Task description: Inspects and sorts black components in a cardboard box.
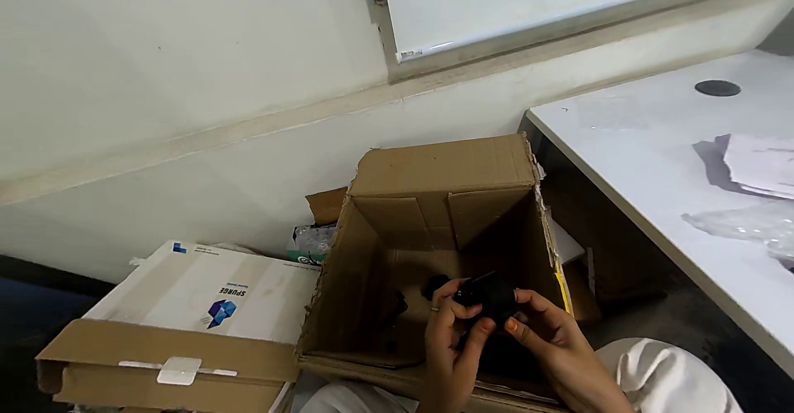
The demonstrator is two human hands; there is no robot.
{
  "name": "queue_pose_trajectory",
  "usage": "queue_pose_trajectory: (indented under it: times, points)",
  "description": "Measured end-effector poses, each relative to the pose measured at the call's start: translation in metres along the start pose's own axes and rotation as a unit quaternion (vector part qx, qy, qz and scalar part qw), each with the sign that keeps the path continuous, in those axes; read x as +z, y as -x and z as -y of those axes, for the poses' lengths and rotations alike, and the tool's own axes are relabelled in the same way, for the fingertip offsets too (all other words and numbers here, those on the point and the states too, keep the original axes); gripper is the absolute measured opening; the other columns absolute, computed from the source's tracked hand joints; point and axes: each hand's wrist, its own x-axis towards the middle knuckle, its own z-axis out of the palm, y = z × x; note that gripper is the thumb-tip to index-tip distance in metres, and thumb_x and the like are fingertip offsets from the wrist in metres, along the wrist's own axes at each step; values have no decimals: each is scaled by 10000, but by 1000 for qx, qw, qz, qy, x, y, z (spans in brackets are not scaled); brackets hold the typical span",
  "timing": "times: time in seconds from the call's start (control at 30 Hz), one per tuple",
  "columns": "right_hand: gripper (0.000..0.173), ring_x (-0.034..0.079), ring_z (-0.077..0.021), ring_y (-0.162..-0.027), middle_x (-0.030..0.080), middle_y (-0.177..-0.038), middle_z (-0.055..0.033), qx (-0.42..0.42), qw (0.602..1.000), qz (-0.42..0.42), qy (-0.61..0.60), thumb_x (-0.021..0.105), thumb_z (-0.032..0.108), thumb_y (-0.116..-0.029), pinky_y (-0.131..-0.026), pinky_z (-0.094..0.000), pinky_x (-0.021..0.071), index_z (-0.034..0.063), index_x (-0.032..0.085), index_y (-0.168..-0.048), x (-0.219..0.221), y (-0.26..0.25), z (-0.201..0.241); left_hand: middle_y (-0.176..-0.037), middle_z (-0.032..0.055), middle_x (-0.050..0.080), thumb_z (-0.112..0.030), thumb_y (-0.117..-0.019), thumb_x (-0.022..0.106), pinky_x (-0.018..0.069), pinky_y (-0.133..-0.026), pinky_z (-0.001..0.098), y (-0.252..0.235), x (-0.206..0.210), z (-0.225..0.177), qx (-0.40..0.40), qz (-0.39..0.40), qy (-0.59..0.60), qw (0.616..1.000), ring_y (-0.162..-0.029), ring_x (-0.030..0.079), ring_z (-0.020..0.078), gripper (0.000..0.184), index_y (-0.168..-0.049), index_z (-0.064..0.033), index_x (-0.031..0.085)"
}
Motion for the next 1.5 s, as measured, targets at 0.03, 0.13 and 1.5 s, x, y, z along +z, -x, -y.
queue_pose_trajectory:
  times: [0.03, 0.13, 1.5]
  points:
    - [250, 707, -91, -907, 722, -998, 0, -2, 1000, 5, 3, 702, 35, -851, -833, -261, 606, 90, 689, -1094, -1, 0, 0, -1265, 27, 592, -277, -1030, 576, 535, -879, 154, 0, 0, -1, -6, -8, -17, 1000, -1106, 595, -26, 274, -866, -57, 585]
    - [190, 696, -56, -874, 714, -952, 31, -28, 1000, -6, 11, 716, 49, -842, -801, -226, 598, 128, 690, -1012, -1, -1, -1, -1241, 98, 612, -172, -1023, 572, 542, -890, 155, -1, -2, -1, -14, -11, -51, 999, -1119, 611, -1, 216, -949, 21, 633]
    - [177, 664, -52, -1047, 645, -1254, -98, -8, 992, -80, 96, 608, 87, -895, -837, -180, 568, 27, 689, -1041, 8, 1, 3, -1301, 166, 578, -213, -982, 621, 539, -920, 237, -2, -5, -5, -142, 80, -13, 987, -1145, 610, 74, 562, -1402, 88, 400]
